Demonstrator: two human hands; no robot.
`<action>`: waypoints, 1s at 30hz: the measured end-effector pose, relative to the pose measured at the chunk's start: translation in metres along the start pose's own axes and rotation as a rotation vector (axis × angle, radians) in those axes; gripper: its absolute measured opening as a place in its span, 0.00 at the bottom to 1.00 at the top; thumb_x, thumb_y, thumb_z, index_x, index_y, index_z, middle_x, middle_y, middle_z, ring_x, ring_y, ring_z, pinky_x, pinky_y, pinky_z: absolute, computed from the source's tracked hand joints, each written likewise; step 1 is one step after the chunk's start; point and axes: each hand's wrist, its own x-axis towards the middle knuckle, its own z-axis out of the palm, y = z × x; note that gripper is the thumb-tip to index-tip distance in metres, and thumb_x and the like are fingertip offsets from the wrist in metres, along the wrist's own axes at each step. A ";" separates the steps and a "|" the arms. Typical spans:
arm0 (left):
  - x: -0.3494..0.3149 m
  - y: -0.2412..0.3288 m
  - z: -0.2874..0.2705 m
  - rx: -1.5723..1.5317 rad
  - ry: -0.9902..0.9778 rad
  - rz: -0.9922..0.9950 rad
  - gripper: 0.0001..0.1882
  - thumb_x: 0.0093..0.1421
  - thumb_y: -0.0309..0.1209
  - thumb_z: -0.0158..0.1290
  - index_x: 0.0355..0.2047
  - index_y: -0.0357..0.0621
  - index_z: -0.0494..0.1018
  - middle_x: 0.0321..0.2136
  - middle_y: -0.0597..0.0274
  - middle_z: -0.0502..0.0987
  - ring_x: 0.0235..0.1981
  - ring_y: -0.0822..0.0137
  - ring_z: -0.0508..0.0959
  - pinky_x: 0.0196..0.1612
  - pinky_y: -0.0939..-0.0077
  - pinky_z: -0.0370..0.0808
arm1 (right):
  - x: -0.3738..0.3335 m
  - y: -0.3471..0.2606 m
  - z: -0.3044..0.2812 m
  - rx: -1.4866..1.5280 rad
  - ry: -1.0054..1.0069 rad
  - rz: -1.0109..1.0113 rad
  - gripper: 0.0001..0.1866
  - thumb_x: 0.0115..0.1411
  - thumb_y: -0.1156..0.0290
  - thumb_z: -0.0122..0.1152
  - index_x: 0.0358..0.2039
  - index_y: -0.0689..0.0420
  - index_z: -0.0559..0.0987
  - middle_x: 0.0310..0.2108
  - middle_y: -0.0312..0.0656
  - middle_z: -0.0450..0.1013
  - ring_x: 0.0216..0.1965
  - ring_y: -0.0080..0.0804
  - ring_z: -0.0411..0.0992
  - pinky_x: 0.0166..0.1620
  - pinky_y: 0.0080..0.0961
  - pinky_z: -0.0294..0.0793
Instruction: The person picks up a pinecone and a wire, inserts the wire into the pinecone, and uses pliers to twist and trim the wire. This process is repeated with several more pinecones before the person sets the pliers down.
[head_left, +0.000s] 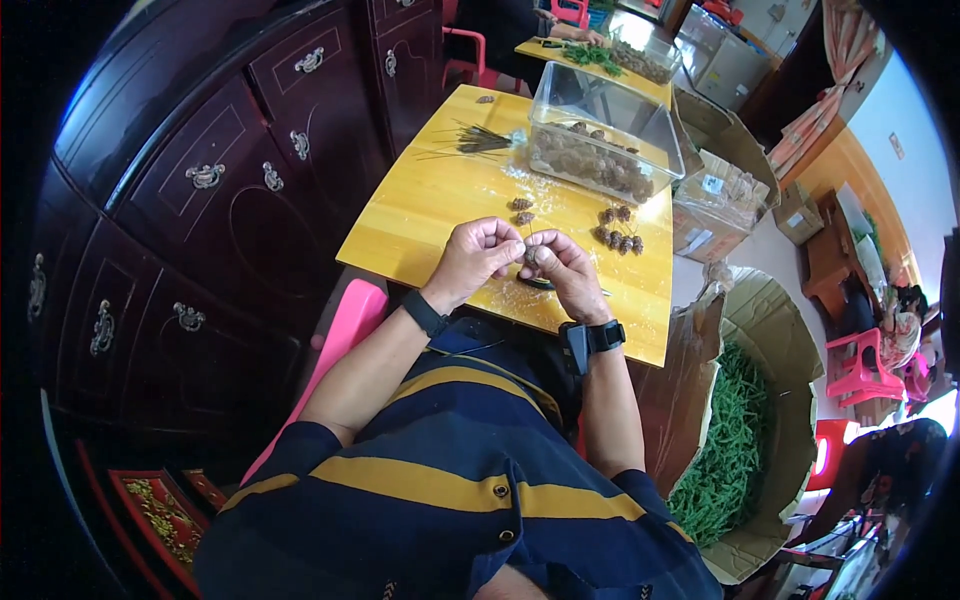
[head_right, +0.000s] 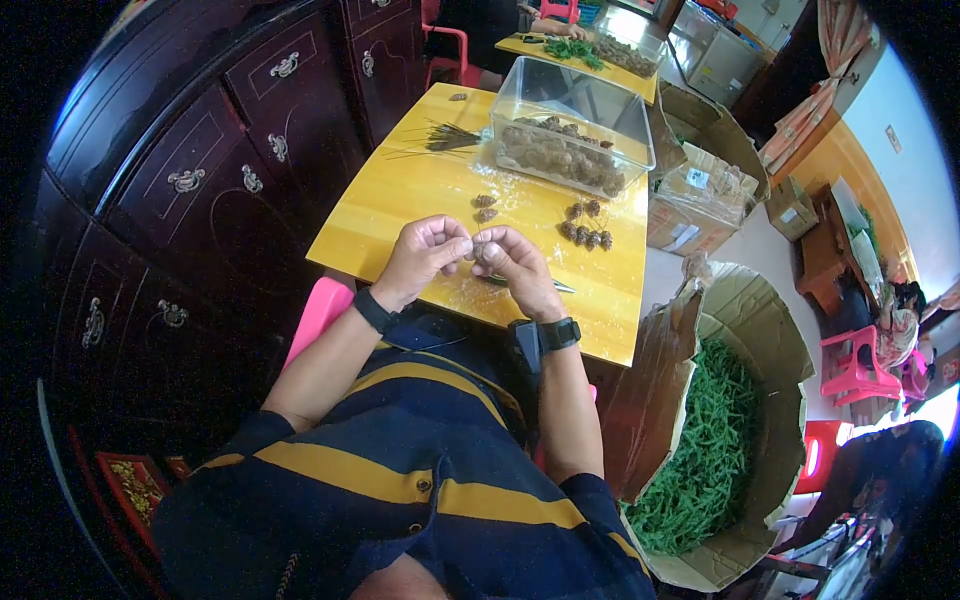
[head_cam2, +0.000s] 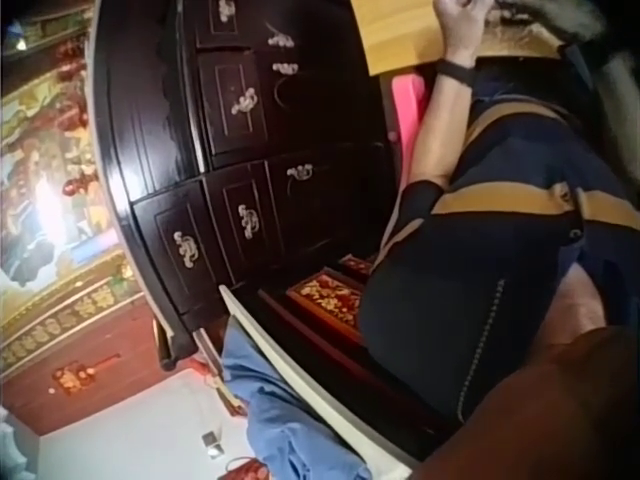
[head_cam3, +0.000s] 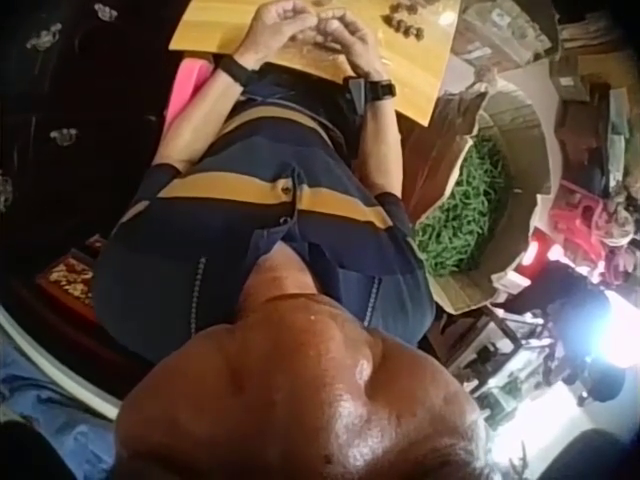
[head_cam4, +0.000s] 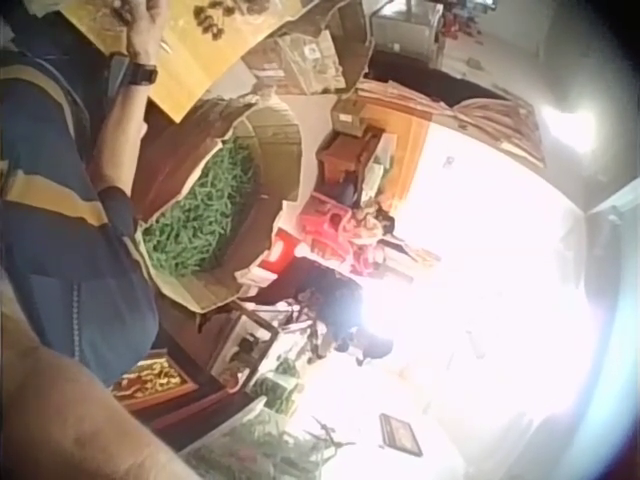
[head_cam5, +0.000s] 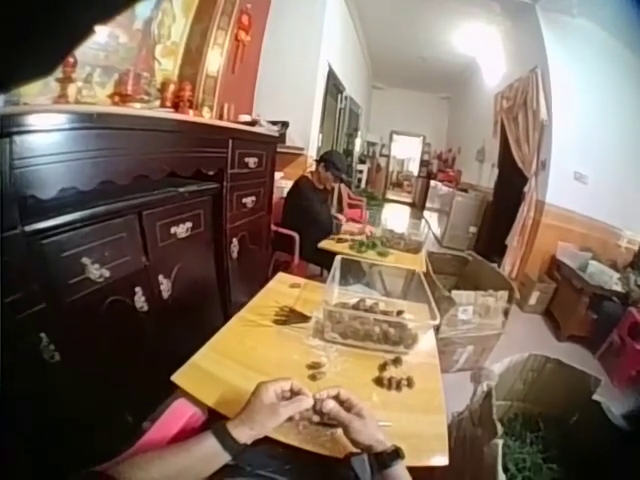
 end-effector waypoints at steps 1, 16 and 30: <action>0.000 -0.001 0.000 0.005 -0.004 0.002 0.05 0.62 0.29 0.58 0.33 0.41 0.74 0.26 0.71 0.75 0.23 0.83 0.71 0.27 0.89 0.70 | 0.000 0.000 0.000 0.009 0.000 -0.002 0.10 0.68 0.67 0.54 0.45 0.57 0.73 0.37 0.33 0.74 0.35 0.20 0.72 0.44 0.20 0.73; 0.003 -0.009 -0.002 0.071 -0.020 0.059 0.03 0.63 0.27 0.56 0.33 0.41 0.75 0.25 0.72 0.75 0.22 0.83 0.70 0.26 0.89 0.69 | 0.002 0.002 0.001 0.032 -0.002 -0.011 0.08 0.68 0.67 0.55 0.44 0.55 0.73 0.35 0.33 0.73 0.35 0.21 0.73 0.43 0.20 0.73; 0.003 0.001 -0.004 0.075 -0.100 0.059 0.04 0.62 0.27 0.57 0.36 0.41 0.77 0.27 0.73 0.76 0.26 0.84 0.72 0.28 0.89 0.69 | -0.001 0.003 -0.004 0.006 -0.059 0.030 0.08 0.67 0.67 0.55 0.44 0.55 0.75 0.37 0.36 0.77 0.34 0.21 0.74 0.42 0.19 0.74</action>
